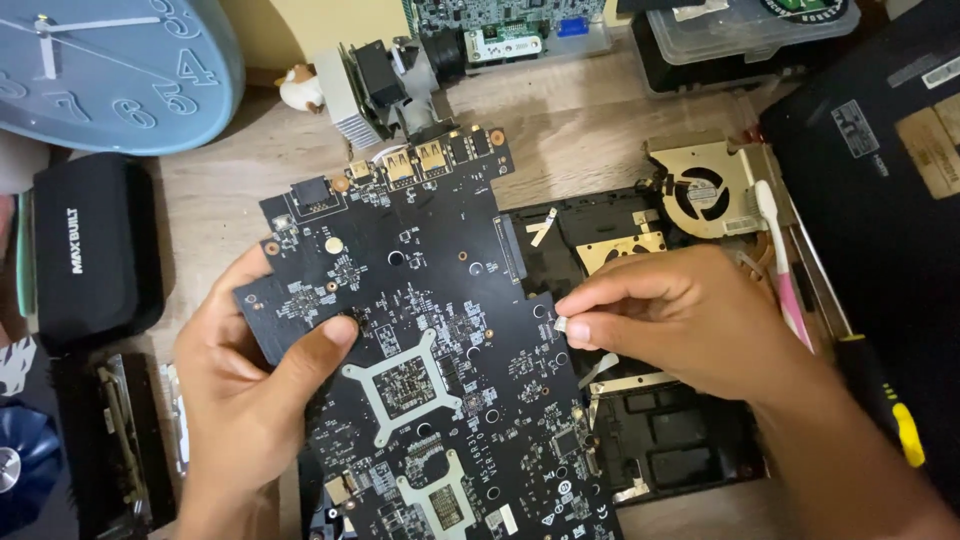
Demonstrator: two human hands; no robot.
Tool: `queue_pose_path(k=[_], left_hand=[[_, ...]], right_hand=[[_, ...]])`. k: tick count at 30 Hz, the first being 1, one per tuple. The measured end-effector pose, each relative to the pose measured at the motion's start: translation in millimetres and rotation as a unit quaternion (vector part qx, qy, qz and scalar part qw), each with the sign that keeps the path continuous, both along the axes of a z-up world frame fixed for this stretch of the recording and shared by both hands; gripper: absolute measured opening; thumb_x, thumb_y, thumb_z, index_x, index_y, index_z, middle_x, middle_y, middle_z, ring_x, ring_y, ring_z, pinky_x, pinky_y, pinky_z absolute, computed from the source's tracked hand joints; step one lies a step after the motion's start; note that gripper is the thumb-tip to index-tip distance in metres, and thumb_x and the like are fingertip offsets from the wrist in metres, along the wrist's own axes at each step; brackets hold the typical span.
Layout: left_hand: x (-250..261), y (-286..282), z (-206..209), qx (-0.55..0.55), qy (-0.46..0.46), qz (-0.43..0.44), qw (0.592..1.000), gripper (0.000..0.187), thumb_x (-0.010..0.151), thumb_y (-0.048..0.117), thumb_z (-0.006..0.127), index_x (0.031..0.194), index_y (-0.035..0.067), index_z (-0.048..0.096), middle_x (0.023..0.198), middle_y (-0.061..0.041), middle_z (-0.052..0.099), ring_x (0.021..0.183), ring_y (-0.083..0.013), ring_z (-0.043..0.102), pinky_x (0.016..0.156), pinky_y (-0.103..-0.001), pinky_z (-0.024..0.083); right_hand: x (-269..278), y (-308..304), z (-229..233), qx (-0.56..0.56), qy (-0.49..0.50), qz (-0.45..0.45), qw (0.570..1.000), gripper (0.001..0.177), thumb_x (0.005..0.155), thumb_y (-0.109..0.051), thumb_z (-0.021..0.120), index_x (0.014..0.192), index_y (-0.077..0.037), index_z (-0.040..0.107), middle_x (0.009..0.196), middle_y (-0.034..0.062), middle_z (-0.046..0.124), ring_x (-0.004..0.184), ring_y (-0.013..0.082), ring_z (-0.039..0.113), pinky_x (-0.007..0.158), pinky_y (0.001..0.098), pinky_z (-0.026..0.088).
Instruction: The person holds a laptop motherboard and carefully peels off a small white adhesive strip from its surface. They then flip the board over to reveal the other side and continue to peel off another small strip from the circuitry.
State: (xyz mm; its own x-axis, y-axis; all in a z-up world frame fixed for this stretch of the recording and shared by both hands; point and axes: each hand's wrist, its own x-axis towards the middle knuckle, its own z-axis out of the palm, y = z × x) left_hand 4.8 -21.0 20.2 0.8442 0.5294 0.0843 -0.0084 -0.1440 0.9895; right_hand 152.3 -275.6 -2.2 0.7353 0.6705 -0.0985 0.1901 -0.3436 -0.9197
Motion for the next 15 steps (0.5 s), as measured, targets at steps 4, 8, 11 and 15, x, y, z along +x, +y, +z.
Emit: queue_pose_path(k=[4, 8, 11, 15], left_hand=[[-1.9, 2.8, -5.6, 0.0, -0.004, 0.004, 1.0, 0.051, 0.082, 0.013, 0.072, 0.13, -0.002, 0.063, 0.101, -0.005, 0.07, 0.084, -0.0116, 0.063, 0.075, -0.022, 0.05], [-2.6, 1.5, -6.2, -0.006, 0.005, 0.022, 1.0, 0.059, 0.078, 0.012, 0.073, 0.134, -0.003, 0.061, 0.107, -0.009, 0.072, 0.091, -0.0157, 0.067, 0.082, -0.025, 0.054], [-2.6, -0.3, -5.8, -0.021, 0.012, 0.035, 0.999, 0.056, 0.078, 0.013, 0.073, 0.13, -0.001, 0.063, 0.106, -0.007, 0.072, 0.092, -0.0144, 0.066, 0.084, -0.025, 0.052], [-3.6, -1.8, -7.1, -0.023, 0.01, 0.036, 0.999, 0.057, 0.077, 0.014, 0.072, 0.131, -0.001, 0.062, 0.106, -0.007, 0.071, 0.091, -0.0136, 0.065, 0.083, -0.024, 0.052]], right_hand=[[0.7, -1.3, -2.0, 0.007, -0.033, 0.02, 0.999, 0.018, 0.077, -0.016, 0.082, 0.095, -0.016, 0.086, 0.089, 0.0019, 0.089, 0.079, 0.0098, 0.085, 0.072, 0.0211, 0.07], [-3.0, -0.2, -1.2, -0.011, 0.005, -0.036, 0.999, 0.016, 0.074, -0.01, 0.086, 0.09, -0.012, 0.087, 0.083, 0.0033, 0.09, 0.07, 0.0081, 0.083, 0.066, 0.0179, 0.069], [-2.5, -0.1, -0.7, 0.02, 0.005, -0.021, 1.0, 0.01, 0.077, -0.007, 0.084, 0.086, -0.009, 0.086, 0.077, 0.0034, 0.087, 0.063, 0.0069, 0.075, 0.057, 0.0166, 0.061], [-2.8, 1.6, 0.0, 0.017, -0.012, 0.005, 1.0, 0.009, 0.079, -0.011, 0.082, 0.087, -0.011, 0.087, 0.079, 0.0014, 0.087, 0.067, 0.0061, 0.076, 0.058, 0.0173, 0.06]])
